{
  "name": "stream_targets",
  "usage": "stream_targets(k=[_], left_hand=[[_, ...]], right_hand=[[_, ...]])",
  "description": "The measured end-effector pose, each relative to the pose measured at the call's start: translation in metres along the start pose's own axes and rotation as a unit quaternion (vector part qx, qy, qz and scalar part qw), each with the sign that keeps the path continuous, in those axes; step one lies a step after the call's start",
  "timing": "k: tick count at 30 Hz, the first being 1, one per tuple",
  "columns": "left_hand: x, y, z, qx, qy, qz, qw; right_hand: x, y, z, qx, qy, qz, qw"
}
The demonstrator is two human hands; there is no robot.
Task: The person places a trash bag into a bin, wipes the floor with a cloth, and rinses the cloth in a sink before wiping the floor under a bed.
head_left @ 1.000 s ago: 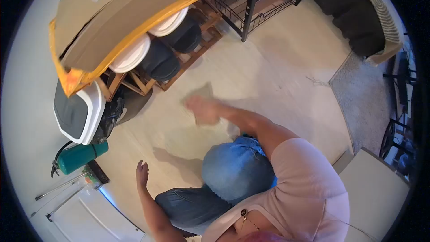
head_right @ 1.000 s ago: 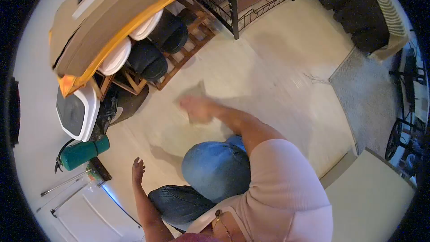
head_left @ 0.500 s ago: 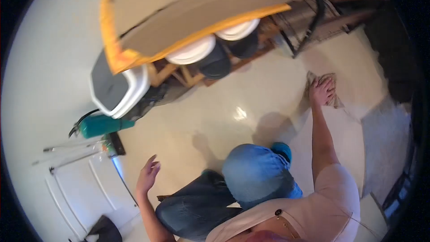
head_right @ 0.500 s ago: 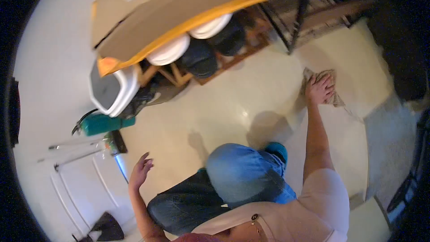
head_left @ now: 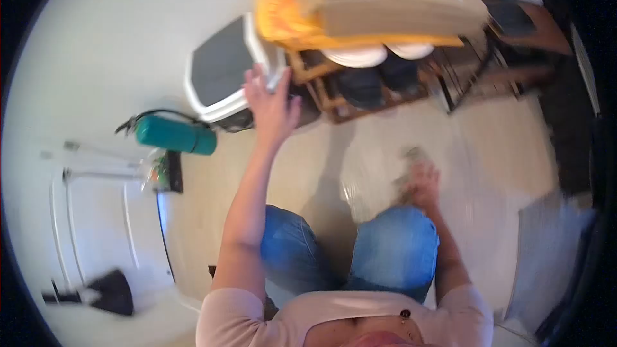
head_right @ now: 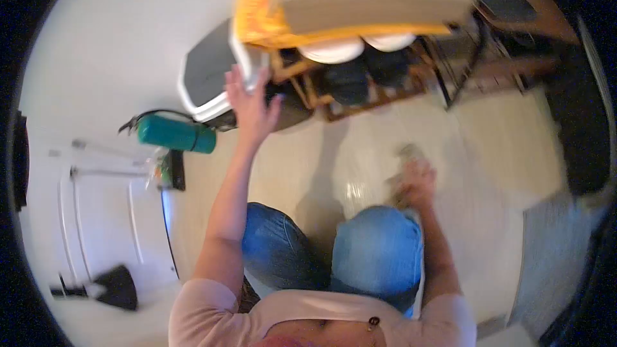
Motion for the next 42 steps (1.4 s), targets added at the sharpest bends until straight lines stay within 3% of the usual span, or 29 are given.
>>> stream_targets(k=[2, 3, 6, 7, 8, 9, 10, 11, 13, 14, 18, 19, 21, 22, 24, 25, 27, 29, 30, 33, 35, 36, 39, 40, 42], left_hand=[[-0.004, 0.008, 0.005, 0.007, -0.025, 0.024, 0.999], [-0.009, 0.011, 0.009, 0.005, -0.049, 0.012, 0.999], [-0.049, 0.02, 0.022, 0.063, -0.014, -0.005, 0.998], [-0.062, 0.024, 0.027, 0.082, -0.039, 0.003, 0.996], [-0.066, 0.029, 0.03, 0.076, -0.004, 0.022, 0.997], [-0.068, 0.031, 0.03, 0.069, 0.034, 0.032, 0.997], [-0.059, 0.028, 0.026, 0.07, 0.02, 0.043, 0.996], [-0.05, 0.026, 0.024, 0.071, 0.006, 0.052, 0.996], [-0.023, 0.028, 0.02, 0.07, -0.033, 0.064, 0.995], [-0.01, 0.029, 0.017, 0.067, -0.056, 0.075, 0.993], [0.026, 0.038, 0.014, 0.044, -0.129, 0.102, 0.985], [0.025, 0.037, 0.018, 0.033, -0.134, 0.111, 0.984], [0.013, 0.032, 0.029, 0.03, -0.153, 0.11, 0.982], [0.008, 0.03, 0.032, 0.03, -0.161, 0.09, 0.982], [-0.003, 0.023, 0.032, 0.024, -0.139, 0.084, 0.986], [-0.005, 0.019, 0.032, 0.022, -0.131, 0.088, 0.987], [0.005, 0.013, 0.029, 0.017, -0.142, 0.105, 0.984], [0.021, 0.006, 0.029, 0.008, -0.163, 0.133, 0.978], [0.031, 0.004, 0.029, 0.004, -0.177, 0.149, 0.973], [0.037, -0.002, 0.03, 0.019, -0.2, 0.154, 0.967], [0.042, -0.003, 0.027, 0.061, -0.202, 0.144, 0.967], [0.051, 0.008, 0.023, 0.1, -0.204, 0.12, 0.966], [0.063, 0.036, 0.015, 0.254, -0.161, 0.038, 0.953], [0.063, 0.036, 0.012, 0.272, -0.152, 0.022, 0.95], [0.098, 0.034, 0.009, 0.231, -0.181, 0.116, 0.949]], right_hand=[[0.098, 0.0, 0.054, 0.042, -0.15, 0.073, 0.985], [0.14, 0.009, 0.085, 0.026, -0.23, 0.069, 0.97], [0.235, 0.004, 0.152, -0.055, -0.437, 0.091, 0.893], [0.25, -0.011, 0.149, 0.026, -0.414, 0.027, 0.909], [0.233, -0.027, 0.131, 0.119, -0.406, 0.127, 0.897], [0.198, -0.034, 0.097, 0.162, -0.327, 0.075, 0.928], [0.144, -0.032, 0.062, 0.266, -0.281, 0.055, 0.921], [0.085, -0.025, 0.03, 0.172, -0.222, -0.128, 0.951], [-0.045, -0.054, -0.001, 0.28, 0.127, -0.291, 0.906], [-0.1, -0.062, -0.003, 0.262, 0.164, -0.285, 0.907], [-0.147, -0.036, 0.03, 0.096, 0.393, -0.274, 0.873], [-0.113, -0.019, 0.033, 0.142, 0.322, -0.421, 0.836], [-0.025, -0.01, 0.038, 0.241, 0.166, -0.406, 0.866], [0.012, -0.008, 0.056, 0.284, 0.08, -0.248, 0.923], [0.076, 0.004, 0.103, 0.096, -0.121, -0.079, 0.985], [0.104, 0.0, 0.14, 0.098, -0.203, -0.079, 0.971], [0.141, -0.012, 0.235, 0.068, -0.369, -0.035, 0.926], [0.133, -0.016, 0.354, 0.02, -0.512, -0.031, 0.858], [0.124, -0.024, 0.414, -0.06, -0.592, -0.061, 0.802], [0.081, -0.055, 0.565, -0.043, -0.799, -0.043, 0.599], [0.08, -0.057, 0.581, -0.001, -0.851, -0.032, 0.524], [0.09, -0.056, 0.564, 0.0, -0.844, -0.038, 0.535], [0.118, -0.02, 0.438, -0.041, -0.731, -0.111, 0.673], [0.132, -0.031, 0.394, -0.022, -0.685, -0.066, 0.725], [0.133, -0.009, 0.283, 0.09, -0.532, -0.035, 0.841]])
Point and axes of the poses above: each hand's wrist, its own z-axis away from the middle knuckle, its own y-axis out of the back of the hand, x = y × z, the point moved 7 cm from there along -z, towards the middle knuckle, and after that the axes turned 1 degree about -x, right-handed, at the moved point
